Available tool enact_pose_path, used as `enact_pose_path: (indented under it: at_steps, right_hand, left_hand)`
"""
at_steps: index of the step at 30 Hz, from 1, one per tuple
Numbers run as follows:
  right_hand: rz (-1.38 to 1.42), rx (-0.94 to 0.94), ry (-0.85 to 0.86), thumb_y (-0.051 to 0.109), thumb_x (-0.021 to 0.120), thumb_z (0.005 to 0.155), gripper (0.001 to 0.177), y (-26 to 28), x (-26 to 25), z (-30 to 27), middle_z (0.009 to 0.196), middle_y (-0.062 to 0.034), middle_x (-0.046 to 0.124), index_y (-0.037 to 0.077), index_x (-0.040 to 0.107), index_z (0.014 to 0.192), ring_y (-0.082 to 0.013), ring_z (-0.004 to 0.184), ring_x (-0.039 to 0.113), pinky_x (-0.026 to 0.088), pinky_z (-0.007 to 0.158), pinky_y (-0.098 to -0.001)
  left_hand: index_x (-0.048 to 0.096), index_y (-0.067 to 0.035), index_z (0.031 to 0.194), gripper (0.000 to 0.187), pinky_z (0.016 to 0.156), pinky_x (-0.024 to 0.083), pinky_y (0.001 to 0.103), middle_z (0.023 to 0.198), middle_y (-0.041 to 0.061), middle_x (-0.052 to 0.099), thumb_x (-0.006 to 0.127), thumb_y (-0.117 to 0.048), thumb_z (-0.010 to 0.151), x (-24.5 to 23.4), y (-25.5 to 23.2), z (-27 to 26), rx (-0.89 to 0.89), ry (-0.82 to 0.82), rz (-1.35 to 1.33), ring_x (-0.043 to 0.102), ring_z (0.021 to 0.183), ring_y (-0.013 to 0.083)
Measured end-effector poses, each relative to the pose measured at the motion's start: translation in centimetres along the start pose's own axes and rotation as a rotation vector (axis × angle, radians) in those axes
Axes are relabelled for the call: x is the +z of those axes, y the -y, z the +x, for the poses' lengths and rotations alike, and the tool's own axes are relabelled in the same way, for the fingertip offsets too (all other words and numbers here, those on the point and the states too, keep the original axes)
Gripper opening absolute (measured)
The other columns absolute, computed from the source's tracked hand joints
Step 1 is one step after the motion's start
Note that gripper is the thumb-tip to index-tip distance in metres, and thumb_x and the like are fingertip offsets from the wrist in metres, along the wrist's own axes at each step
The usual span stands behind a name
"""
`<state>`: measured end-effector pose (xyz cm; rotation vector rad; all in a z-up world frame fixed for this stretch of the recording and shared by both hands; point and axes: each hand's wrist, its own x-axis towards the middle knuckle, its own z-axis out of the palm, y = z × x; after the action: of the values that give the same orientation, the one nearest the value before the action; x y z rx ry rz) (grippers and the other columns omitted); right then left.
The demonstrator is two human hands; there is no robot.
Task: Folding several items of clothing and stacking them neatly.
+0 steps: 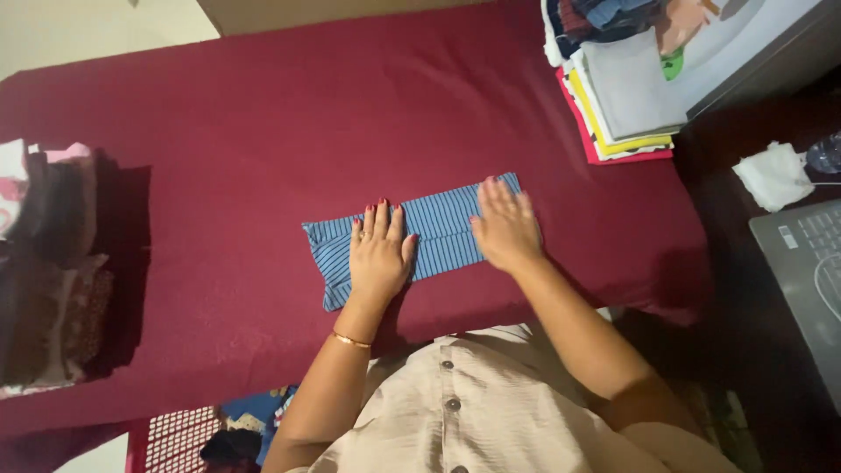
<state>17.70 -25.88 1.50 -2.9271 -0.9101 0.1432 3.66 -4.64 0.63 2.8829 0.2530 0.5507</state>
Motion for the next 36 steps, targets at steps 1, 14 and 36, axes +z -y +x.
enact_pose_path:
  at_steps: [1, 14, 36]
  right_hand:
    - [0.005, 0.003, -0.005, 0.041, 0.032, 0.104, 0.068, -0.6, -0.8, 0.1, 0.168, -0.0122, 0.016, 0.006, 0.017, 0.16, -0.0275, 0.155, 0.014, 0.012, 0.122, -0.0512]
    - [0.235, 0.255, -0.467, 0.029, 0.077, 0.086, 0.028, -3.3, -1.8, 3.1, 0.117, -0.0102, 0.068, 0.012, 0.074, 0.107, -0.0332, 0.115, 0.056, 0.041, 0.098, -0.0583]
    - [0.227, 0.007, -0.512, 0.039, 0.075, 0.087, 0.071, -6.1, 1.5, 0.1, 0.143, -0.0265, 0.057, -0.002, 0.055, 0.14, -0.0423, 0.131, 0.053, 0.041, 0.11, -0.053]
  left_hand:
    - [0.052, -0.007, 0.15, 0.062, 0.121, 0.026, 0.054, 0.16, 0.02, 0.043, 0.05, -0.046, 0.103, 0.0, -0.1, 0.1, 0.006, -0.002, 0.004, 0.038, 0.148, 0.0402]
    - [0.042, -0.008, 0.154, 0.066, 0.122, 0.018, 0.056, 0.162, 0.02, 0.034, 0.048, -0.047, 0.1, 1.5, -7.4, 4.3, 0.065, 0.163, -0.035, 0.028, 0.151, 0.0382]
    - [0.044, -0.004, 0.153, 0.07, 0.124, 0.019, 0.054, 0.161, 0.021, 0.038, 0.055, -0.047, 0.098, 2.7, -6.6, 3.8, 0.076, 0.125, -0.108, 0.031, 0.151, 0.0403]
